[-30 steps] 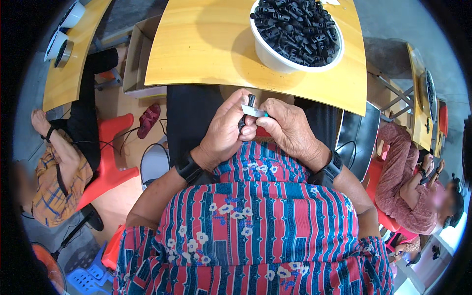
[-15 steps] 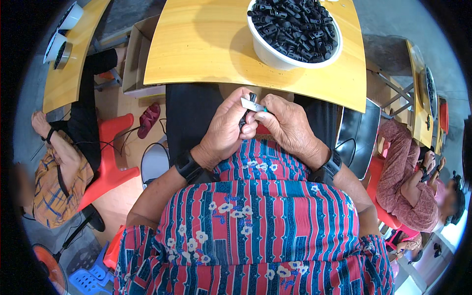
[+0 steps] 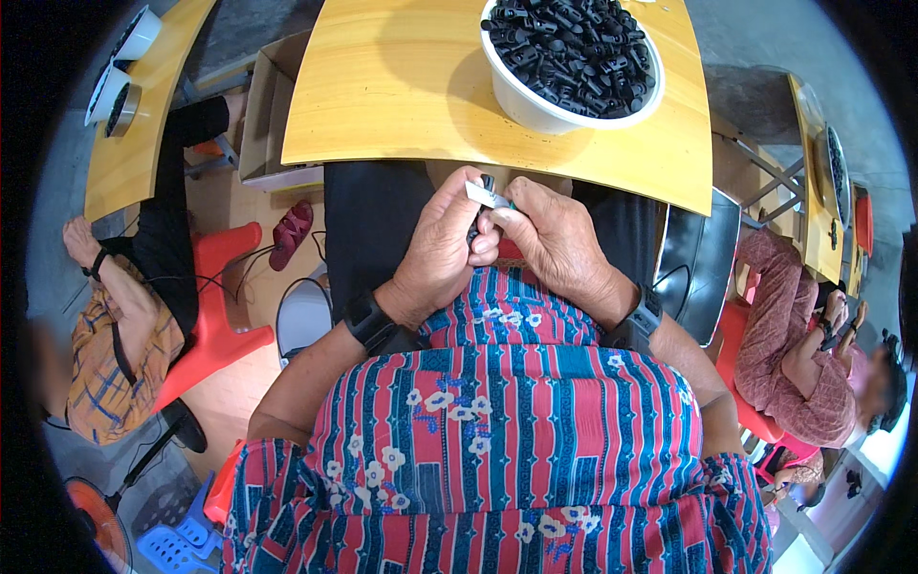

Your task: Manually inspecting and sorting small black plastic manufacturing components.

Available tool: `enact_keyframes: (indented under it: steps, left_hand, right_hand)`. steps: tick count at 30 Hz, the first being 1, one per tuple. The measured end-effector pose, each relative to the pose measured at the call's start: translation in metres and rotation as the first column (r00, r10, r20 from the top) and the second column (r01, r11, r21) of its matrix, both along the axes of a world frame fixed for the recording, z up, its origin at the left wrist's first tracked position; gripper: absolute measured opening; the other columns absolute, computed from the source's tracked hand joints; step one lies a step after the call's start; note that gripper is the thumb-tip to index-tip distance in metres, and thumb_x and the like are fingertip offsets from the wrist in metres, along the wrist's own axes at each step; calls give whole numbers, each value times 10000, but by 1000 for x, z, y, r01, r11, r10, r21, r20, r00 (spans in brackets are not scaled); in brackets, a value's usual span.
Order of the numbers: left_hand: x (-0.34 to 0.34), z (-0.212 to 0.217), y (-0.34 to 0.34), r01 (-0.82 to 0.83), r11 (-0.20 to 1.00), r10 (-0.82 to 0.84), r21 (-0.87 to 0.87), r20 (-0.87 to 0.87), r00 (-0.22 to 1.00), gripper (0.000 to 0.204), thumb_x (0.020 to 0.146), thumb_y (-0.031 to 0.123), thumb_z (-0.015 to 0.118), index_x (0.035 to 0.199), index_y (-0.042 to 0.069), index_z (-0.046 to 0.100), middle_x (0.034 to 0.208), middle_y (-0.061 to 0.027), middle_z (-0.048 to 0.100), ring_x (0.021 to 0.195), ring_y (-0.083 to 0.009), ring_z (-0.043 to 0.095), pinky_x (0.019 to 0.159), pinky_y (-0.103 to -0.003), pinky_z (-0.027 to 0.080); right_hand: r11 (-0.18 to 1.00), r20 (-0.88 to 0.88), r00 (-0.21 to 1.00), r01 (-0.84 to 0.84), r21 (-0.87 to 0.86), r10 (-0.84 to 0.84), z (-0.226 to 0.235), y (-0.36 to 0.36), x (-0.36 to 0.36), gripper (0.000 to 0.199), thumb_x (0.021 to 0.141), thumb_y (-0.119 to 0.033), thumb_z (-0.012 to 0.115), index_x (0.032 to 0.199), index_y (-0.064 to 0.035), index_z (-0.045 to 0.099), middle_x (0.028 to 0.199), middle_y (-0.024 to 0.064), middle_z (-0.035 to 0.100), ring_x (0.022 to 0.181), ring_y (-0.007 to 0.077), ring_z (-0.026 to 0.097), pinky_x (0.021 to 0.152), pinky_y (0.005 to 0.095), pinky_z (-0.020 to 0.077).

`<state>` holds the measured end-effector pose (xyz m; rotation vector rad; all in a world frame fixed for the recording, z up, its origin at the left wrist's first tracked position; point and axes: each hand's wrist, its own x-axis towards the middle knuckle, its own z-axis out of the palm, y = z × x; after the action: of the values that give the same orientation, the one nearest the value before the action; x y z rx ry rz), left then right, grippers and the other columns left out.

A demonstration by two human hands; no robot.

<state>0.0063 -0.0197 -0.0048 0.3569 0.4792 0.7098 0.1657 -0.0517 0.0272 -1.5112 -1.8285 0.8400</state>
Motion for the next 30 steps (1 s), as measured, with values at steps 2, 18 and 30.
enact_keyframes:
  steps: [2, 18, 30]
  left_hand:
    - [0, 0, 0, -3, 1000, 3, 6, -4, 1000, 152, 1021, 275, 422, 1000, 126, 438, 741, 20, 451, 577, -43, 402, 502, -168, 338]
    - [3, -8, -1, 0, 1000, 0, 19, -5, 1000, 186, 1027, 313, 397, 989, 136, 441, 744, 33, 438, 592, -31, 378, 518, -175, 337]
    - [0, -7, -2, 11, 998, -10, 60, -5, 1000, 200, 1032, 252, 335, 1006, 88, 445, 786, 26, 393, 632, -49, 380, 550, -185, 345]
  right_hand:
    - [1000, -5, 1000, 2, 8, -2, -1, 0, 0, 231, 940, -270, 526, 863, -52, 533, 737, 157, 556, 704, 349, 593, 625, 431, 453]
    - [993, 14, 1000, 9, -120, -7, 1, 3, -2, 248, 955, -267, 489, 877, -33, 517, 775, 190, 578, 776, 390, 599, 661, 447, 462]
    - [996, 13, 999, -34, -81, 35, -4, 5, 2, 247, 951, -282, 495, 882, -45, 517, 776, 183, 580, 768, 392, 593, 668, 456, 453]
